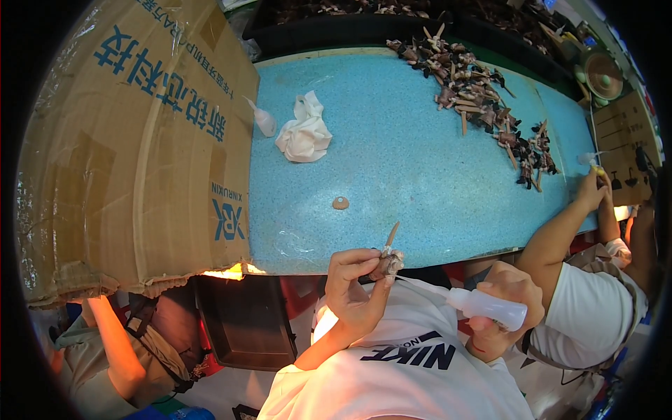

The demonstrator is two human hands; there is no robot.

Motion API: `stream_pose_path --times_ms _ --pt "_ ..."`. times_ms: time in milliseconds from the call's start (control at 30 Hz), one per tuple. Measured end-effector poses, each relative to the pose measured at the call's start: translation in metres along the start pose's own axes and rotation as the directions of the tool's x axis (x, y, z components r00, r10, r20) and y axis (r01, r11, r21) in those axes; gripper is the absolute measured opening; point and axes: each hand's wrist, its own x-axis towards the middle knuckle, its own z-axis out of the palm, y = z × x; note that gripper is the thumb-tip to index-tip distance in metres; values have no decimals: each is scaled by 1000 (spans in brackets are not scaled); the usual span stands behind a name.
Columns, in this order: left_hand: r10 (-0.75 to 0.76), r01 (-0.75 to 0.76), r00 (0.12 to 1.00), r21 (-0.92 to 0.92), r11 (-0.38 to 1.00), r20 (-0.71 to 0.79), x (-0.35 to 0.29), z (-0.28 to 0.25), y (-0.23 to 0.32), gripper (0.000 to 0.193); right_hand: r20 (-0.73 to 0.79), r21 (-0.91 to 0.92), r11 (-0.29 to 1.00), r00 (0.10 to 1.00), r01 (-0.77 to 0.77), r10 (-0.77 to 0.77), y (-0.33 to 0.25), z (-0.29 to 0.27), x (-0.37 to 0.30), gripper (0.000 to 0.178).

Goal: The person retrieves figurine parts from a lit box, applies glue from a squeeze bottle onto the components, and attaches pieces together by hand before placing the glue bottle on a shelf.

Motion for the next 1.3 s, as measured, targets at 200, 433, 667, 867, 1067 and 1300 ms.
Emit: stream_pose_path --times_ms 200,433,667,867,1067,1300 --pt "-5 5 1000 -8 1000 0 1 0 2 30 -115 98 980 977 -171 182 -4 -5 -9 42" --pt "-41 41 999 -51 998 -8 -2 2 4 28 -22 94 979 983 -180 183 -4 -9 -9 49" --pt "11 -11 1000 -27 1000 17 0 0 2 31 24 36 999 1000 6 -7 1 -7 -3 35" --pt "2 -1 1000 -8 1000 21 0 0 3 29 -7 51 999 1000 -9 9 0 -3 -3 36" --pt "-18 19 1000 -24 1000 17 -1 0 3 30 28 0 999 999 37 -37 -1 -5 -1 35" --pt "-12 12 1000 2 1000 28 -1 -1 3 30 56 -13 999 997 44 -44 -3 -6 0 33"
